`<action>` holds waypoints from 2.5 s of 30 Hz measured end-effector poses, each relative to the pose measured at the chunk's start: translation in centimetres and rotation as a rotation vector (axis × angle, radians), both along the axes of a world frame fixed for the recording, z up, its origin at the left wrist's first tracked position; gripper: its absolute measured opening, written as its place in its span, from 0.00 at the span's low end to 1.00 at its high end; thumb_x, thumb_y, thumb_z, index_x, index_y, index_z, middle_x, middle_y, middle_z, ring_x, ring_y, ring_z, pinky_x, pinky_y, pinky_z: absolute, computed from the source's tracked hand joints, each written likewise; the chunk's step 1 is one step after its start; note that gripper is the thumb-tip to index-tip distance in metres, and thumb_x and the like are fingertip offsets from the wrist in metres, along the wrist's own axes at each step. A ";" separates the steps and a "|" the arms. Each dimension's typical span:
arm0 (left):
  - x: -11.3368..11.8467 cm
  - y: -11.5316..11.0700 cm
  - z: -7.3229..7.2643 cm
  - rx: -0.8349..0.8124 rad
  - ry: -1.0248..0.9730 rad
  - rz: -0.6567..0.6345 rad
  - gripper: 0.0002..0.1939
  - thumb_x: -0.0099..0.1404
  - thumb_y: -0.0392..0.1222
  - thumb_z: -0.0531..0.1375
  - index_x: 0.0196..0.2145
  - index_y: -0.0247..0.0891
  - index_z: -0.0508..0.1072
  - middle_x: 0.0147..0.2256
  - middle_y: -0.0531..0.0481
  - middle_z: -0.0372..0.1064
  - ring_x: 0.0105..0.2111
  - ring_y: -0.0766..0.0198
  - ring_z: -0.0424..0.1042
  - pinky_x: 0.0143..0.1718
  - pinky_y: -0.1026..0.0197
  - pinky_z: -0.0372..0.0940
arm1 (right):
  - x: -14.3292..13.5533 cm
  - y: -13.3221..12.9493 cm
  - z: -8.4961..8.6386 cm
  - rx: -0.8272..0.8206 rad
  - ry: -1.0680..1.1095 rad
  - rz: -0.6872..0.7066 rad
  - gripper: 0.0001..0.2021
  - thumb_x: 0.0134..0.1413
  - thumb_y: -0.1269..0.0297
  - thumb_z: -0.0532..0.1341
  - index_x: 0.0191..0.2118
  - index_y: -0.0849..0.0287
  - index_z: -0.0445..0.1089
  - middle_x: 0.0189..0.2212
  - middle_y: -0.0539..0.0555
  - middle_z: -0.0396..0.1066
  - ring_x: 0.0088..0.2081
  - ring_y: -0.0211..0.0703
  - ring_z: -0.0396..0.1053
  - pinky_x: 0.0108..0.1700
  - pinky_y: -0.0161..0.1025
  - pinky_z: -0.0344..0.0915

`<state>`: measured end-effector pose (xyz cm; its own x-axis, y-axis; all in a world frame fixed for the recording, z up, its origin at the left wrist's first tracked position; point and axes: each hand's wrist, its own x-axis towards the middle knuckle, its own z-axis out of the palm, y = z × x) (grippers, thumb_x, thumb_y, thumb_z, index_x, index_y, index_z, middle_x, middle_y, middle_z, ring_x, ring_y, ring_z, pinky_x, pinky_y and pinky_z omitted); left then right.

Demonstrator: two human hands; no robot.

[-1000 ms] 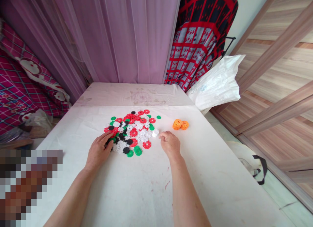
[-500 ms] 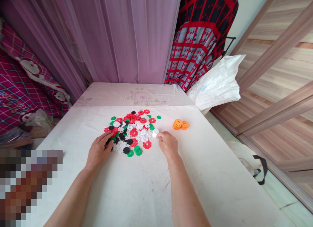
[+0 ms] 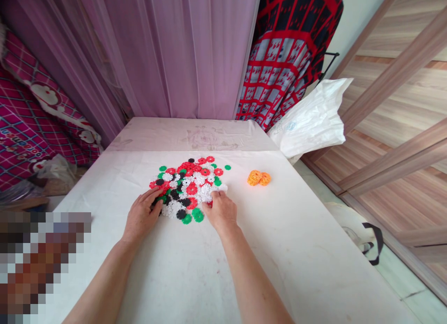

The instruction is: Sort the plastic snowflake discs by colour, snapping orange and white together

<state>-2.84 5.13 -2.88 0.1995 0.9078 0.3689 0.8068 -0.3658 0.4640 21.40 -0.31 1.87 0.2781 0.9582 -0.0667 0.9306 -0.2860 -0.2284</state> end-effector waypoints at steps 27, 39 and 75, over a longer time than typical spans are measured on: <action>-0.1 0.0 -0.1 0.008 -0.005 -0.005 0.20 0.68 0.46 0.52 0.52 0.42 0.75 0.56 0.45 0.72 0.54 0.51 0.70 0.58 0.45 0.64 | 5.9 1.7 -0.7 0.260 0.177 -0.202 0.10 0.55 0.56 0.63 0.40 0.53 0.74 0.40 0.50 0.74 0.34 0.40 0.69 0.38 0.37 0.60; 0.0 0.0 -0.2 0.011 0.003 0.002 0.20 0.68 0.46 0.51 0.52 0.41 0.75 0.56 0.43 0.72 0.54 0.49 0.71 0.57 0.43 0.65 | 5.5 0.9 -0.5 0.316 0.141 -0.184 0.08 0.57 0.59 0.61 0.40 0.54 0.74 0.40 0.50 0.74 0.33 0.39 0.69 0.38 0.36 0.60; 0.0 0.1 -0.2 0.017 -0.009 0.003 0.20 0.68 0.46 0.52 0.52 0.44 0.75 0.55 0.45 0.73 0.54 0.50 0.71 0.57 0.44 0.65 | 4.9 1.1 -0.1 0.335 0.139 -0.134 0.11 0.54 0.56 0.63 0.41 0.52 0.75 0.42 0.50 0.73 0.35 0.40 0.69 0.39 0.37 0.62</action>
<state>-2.86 5.19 -3.11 0.1931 0.9020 0.3861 0.8039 -0.3711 0.4648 26.31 0.81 1.80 0.4124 0.8892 0.1982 0.8438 -0.2908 -0.4511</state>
